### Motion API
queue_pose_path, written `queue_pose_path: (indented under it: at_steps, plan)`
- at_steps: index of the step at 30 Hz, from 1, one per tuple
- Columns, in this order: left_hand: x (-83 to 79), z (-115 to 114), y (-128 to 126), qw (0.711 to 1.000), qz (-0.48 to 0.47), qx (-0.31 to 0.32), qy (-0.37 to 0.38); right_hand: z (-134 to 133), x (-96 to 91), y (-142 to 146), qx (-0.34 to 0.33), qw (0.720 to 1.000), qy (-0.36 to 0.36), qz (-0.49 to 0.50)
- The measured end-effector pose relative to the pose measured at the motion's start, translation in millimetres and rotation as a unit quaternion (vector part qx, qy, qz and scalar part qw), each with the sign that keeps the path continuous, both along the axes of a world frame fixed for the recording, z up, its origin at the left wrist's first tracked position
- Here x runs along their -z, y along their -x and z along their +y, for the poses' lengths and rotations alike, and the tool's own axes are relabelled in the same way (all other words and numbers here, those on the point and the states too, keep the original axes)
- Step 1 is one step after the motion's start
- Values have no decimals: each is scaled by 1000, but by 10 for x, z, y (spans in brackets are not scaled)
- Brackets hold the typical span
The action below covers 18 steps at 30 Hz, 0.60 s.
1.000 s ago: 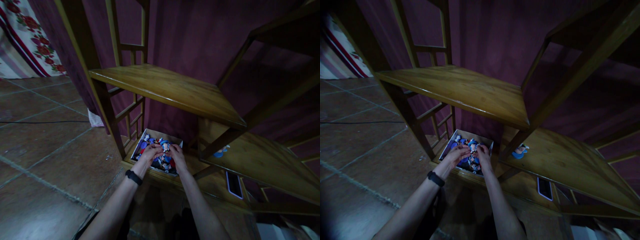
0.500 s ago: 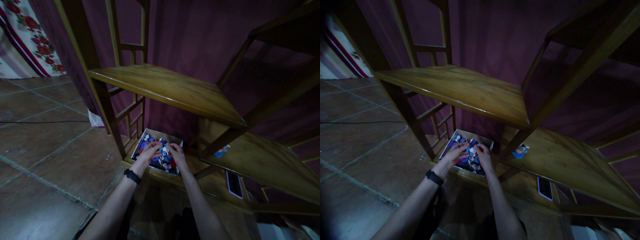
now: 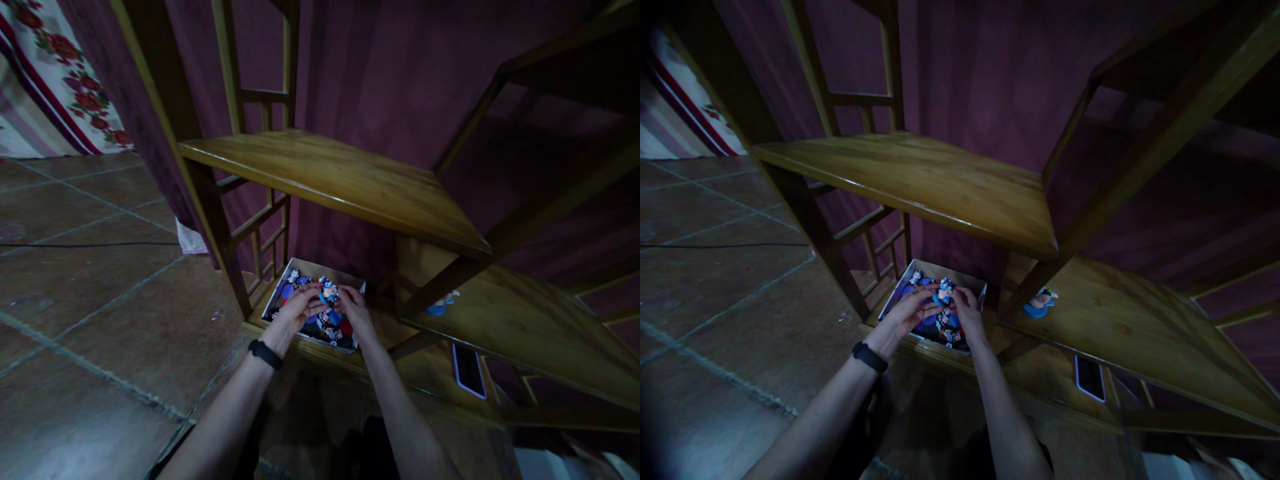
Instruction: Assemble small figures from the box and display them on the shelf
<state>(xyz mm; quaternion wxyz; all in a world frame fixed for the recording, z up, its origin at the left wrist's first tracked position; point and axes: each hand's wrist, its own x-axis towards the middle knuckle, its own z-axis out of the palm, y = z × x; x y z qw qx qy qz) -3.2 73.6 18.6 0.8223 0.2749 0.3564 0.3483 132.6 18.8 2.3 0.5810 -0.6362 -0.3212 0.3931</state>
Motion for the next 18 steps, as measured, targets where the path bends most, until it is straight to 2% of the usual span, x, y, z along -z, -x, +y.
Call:
queue_pose_path:
  at_steps: [3, 8, 13, 18]
  plan:
    - [17, 3, -19, 999, -35, -15, 4, -3, 22, 16, -1, 1000, 0, 5]
    - [18, -37, -49, 997, -69, -23, -3, 1, -9, 44, -40, 999, -11, 11]
    - [6, -53, -42, 998, -63, -14, -7, -1, -58, 47, -37, 999, -21, 6]
    - [1, -42, -17, 999, -18, -16, -21, 5, -35, 25, -35, 999, -25, -5]
